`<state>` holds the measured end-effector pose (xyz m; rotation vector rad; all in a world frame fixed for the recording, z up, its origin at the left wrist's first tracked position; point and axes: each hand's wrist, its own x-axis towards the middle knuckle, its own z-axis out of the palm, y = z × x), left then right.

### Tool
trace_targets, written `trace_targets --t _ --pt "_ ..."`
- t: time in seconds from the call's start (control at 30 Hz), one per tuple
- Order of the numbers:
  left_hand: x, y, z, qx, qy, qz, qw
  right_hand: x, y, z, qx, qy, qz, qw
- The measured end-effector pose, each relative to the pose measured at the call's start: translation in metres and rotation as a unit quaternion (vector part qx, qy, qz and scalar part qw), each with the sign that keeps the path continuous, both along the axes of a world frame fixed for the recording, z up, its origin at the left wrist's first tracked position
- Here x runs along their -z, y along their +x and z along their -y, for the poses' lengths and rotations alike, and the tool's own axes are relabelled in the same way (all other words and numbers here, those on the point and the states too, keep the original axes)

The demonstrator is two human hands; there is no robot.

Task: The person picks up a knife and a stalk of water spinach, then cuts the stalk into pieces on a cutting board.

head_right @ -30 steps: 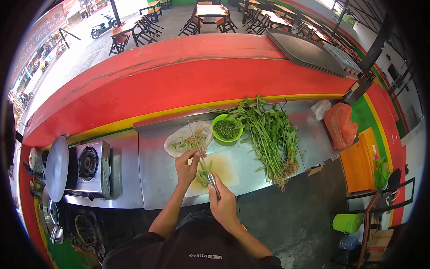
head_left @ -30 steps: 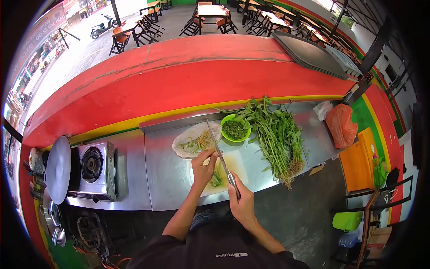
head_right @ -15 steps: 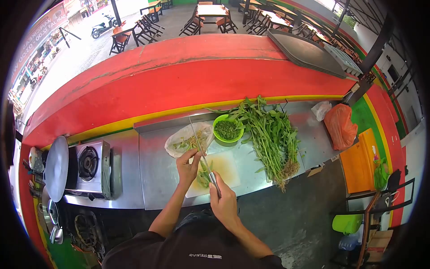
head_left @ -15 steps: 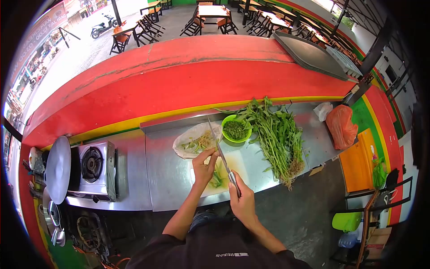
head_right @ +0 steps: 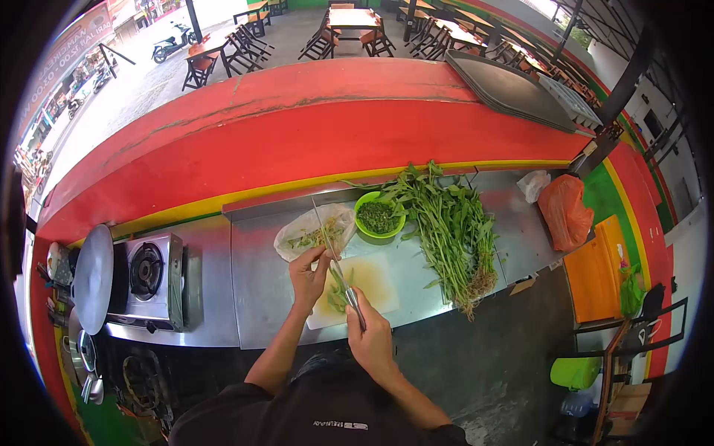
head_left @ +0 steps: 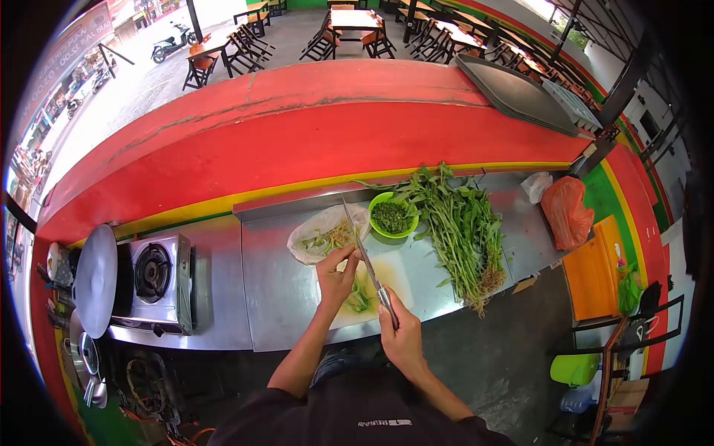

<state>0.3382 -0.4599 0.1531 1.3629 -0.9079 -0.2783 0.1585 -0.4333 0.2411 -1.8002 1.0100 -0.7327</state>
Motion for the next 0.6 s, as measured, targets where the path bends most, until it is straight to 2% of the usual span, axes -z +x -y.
trace_targets --t 0.23,0.3,0.43,0.6 --pt "0.003 0.007 0.0 0.002 -0.007 0.05 0.999 0.007 -0.001 0.0 0.005 -0.009 -0.015 1.0" --pt "0.004 0.008 -0.001 0.004 -0.006 0.048 0.999 0.011 0.0 0.0 0.005 -0.048 -0.002 0.999" --pt "0.0 0.009 -0.005 0.018 0.014 0.031 0.999 0.011 0.0 0.002 0.001 -0.046 0.002 0.999" --pt "-0.003 0.006 -0.006 0.017 0.002 -0.013 1.0 -0.001 0.001 -0.001 -0.009 0.015 -0.007 1.0"
